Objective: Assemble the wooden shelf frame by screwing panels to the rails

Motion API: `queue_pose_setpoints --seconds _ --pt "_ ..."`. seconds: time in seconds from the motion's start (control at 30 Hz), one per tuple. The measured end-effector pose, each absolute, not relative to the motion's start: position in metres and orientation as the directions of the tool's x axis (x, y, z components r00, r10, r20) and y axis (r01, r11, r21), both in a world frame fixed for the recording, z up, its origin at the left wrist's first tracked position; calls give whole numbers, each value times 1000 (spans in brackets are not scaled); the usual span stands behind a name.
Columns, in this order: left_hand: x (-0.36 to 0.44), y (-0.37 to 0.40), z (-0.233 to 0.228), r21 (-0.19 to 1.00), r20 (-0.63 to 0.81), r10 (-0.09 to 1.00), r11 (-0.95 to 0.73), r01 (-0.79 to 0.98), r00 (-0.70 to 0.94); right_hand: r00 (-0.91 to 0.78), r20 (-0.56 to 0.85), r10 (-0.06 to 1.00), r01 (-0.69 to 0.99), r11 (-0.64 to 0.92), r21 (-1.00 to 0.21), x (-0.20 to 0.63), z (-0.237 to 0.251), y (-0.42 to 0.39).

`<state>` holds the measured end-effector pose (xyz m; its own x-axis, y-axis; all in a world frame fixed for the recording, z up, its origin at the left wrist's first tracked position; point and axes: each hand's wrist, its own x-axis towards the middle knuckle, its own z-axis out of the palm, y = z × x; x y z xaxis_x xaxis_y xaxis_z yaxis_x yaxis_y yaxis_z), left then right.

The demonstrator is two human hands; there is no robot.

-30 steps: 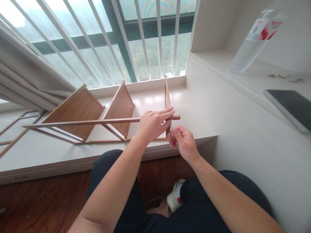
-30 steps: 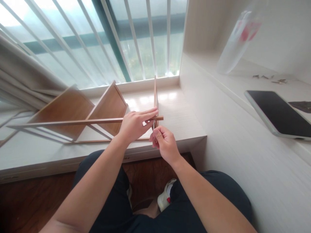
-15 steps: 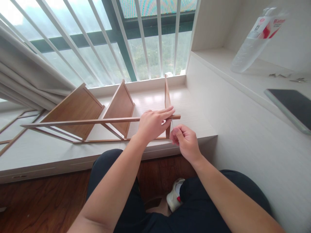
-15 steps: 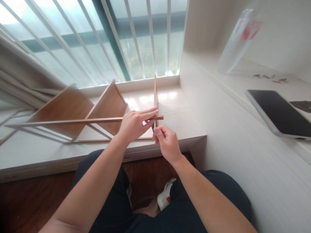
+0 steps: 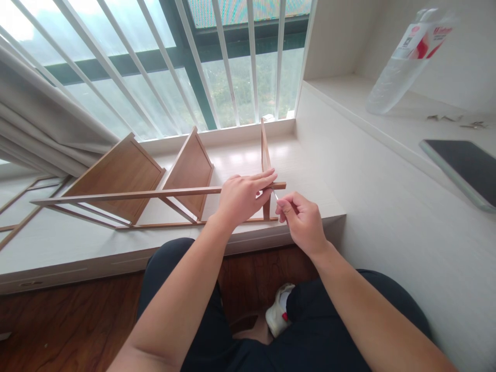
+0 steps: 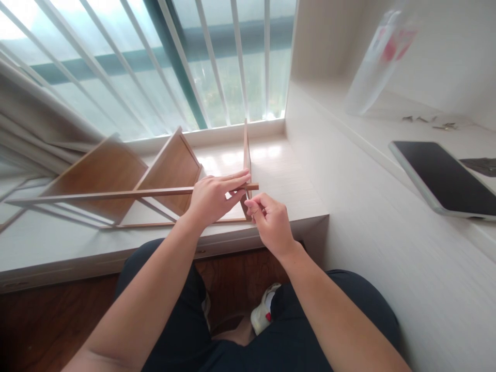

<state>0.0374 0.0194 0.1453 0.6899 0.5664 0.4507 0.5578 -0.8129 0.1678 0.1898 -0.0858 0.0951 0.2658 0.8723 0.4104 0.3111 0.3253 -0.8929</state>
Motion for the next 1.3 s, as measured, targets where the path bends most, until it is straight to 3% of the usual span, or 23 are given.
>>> queue_pose_setpoints --seconds 0.33,0.57,0.73,0.87,1.0,1.07,1.13,1.3 --pt "39 20 145 172 440 582 -802 572 683 103 614 783 691 388 -610 203 100 -81" --pt "39 19 147 190 423 595 -796 575 683 86 735 672 758 435 -486 196 83 -76" --pt "38 18 147 184 416 592 -798 574 690 109 733 671 761 418 -496 193 77 -73" --pt "38 19 147 178 427 578 -808 562 695 205 591 780 602 375 -705 181 75 -74" --pt "38 18 148 168 425 574 -810 562 700 293 276 915 102 257 -961 163 72 -75" --pt "37 18 149 164 423 575 -809 564 701 258 173 951 -107 206 -973 159 70 -74" --pt "37 17 149 161 423 575 -808 566 700 211 141 967 -213 187 -959 158 70 -73" --pt "37 17 148 175 427 576 -809 562 697 205 192 960 -209 234 -949 161 71 -73"
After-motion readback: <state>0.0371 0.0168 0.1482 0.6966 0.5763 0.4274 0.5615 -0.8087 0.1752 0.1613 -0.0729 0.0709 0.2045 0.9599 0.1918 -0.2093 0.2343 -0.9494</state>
